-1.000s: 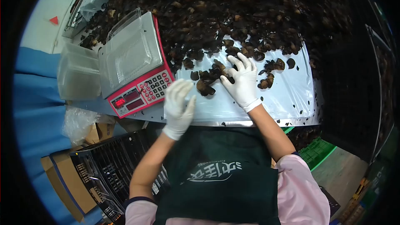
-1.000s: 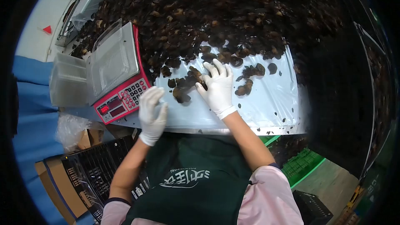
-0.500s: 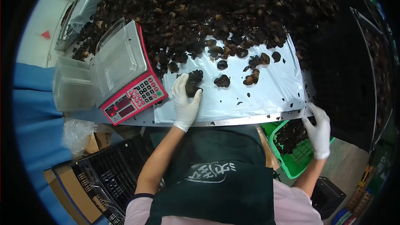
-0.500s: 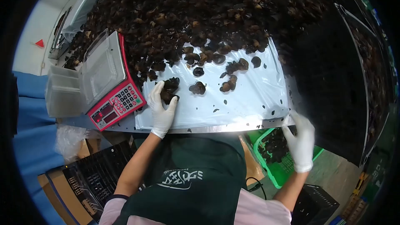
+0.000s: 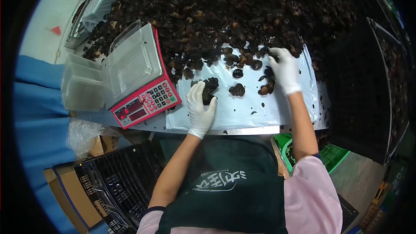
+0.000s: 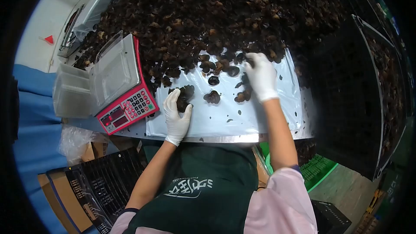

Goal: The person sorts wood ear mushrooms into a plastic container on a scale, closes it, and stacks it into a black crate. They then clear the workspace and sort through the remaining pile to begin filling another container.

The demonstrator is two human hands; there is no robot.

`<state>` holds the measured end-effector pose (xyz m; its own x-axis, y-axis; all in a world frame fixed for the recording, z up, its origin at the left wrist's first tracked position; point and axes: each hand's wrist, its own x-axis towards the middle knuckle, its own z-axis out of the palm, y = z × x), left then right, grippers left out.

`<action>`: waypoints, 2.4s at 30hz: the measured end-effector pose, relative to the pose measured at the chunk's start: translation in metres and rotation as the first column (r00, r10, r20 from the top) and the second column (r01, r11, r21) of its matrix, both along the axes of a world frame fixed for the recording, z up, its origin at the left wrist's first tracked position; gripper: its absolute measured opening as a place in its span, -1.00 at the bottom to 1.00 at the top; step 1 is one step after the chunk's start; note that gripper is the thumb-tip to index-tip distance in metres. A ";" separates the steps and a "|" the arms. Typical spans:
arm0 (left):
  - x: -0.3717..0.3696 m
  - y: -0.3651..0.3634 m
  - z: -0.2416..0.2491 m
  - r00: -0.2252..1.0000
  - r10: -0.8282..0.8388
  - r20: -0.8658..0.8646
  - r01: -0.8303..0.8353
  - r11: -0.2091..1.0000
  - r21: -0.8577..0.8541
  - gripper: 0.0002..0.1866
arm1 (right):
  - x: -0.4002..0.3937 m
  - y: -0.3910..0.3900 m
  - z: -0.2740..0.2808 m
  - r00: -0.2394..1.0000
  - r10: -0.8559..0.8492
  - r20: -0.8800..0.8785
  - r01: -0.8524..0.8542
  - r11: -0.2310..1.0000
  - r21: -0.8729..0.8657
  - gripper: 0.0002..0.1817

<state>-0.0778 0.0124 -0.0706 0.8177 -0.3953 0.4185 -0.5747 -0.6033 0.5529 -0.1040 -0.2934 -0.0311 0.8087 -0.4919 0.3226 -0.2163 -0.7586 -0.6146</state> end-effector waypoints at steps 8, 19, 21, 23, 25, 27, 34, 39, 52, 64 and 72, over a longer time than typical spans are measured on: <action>0.002 0.000 0.001 1.000 -0.023 -0.002 0.023 1.000 0.007 -0.27 | -0.209 -0.038 0.091 0.866 -0.339 -0.367 0.144 0.873 -0.466 -0.67; 0.001 0.006 0.002 0.999 -0.015 -0.043 0.012 0.998 -0.064 -0.27 | 0.044 0.108 -0.004 0.953 0.169 -0.253 -0.270 0.855 -0.444 -0.89; 0.000 0.005 0.002 0.998 0.002 -0.068 -0.007 0.997 -0.072 -0.31 | 0.066 0.115 -0.026 0.964 0.087 -0.250 -0.209 0.832 -0.513 -0.87; 0.001 0.005 0.000 0.998 0.000 -0.056 -0.004 0.997 -0.074 -0.32 | 0.074 0.111 -0.030 0.970 0.000 -0.244 -0.147 0.800 -0.582 -0.86; 0.001 0.005 -0.001 0.997 -0.006 -0.074 -0.001 0.996 -0.093 -0.32 | 0.072 0.102 -0.032 0.965 0.160 -0.210 -0.237 0.876 -0.419 -0.84; 0.001 0.004 0.001 0.997 -0.009 -0.081 0.001 0.995 -0.098 -0.32 | 0.039 0.087 0.005 0.945 0.275 -0.176 -0.303 0.940 -0.159 -0.85; 0.001 0.005 0.001 0.996 -0.006 -0.088 -0.003 0.995 -0.100 -0.34 | -0.227 -0.041 0.087 0.595 0.270 -0.757 -0.196 0.962 0.189 -0.51; 0.001 0.007 0.002 0.996 -0.015 -0.089 0.007 0.996 -0.089 -0.32 | -0.287 -0.043 0.075 0.344 0.036 -0.938 0.433 0.881 0.192 -0.72; 0.001 0.006 0.001 0.996 0.020 -0.084 -0.029 0.994 -0.109 -0.31 | 0.065 -0.027 0.022 0.990 0.140 -0.019 -0.141 0.957 -0.255 -0.36; -0.009 0.002 0.014 0.997 -0.075 0.030 0.075 0.997 -0.013 0.20 | 0.010 0.139 -0.013 0.736 0.646 -0.202 -0.675 0.718 -0.166 -0.44; -0.025 0.010 0.012 0.994 -0.105 0.019 0.105 0.994 0.035 0.26 | -0.029 0.050 0.019 0.900 0.421 0.113 -0.429 0.901 0.067 -0.71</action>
<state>-0.1030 0.0228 -0.0589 0.7621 -0.4928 0.4200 -0.6471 -0.5573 0.5203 -0.1326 -0.2430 -0.0119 0.9154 -0.1379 0.3781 0.1761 -0.7074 -0.6845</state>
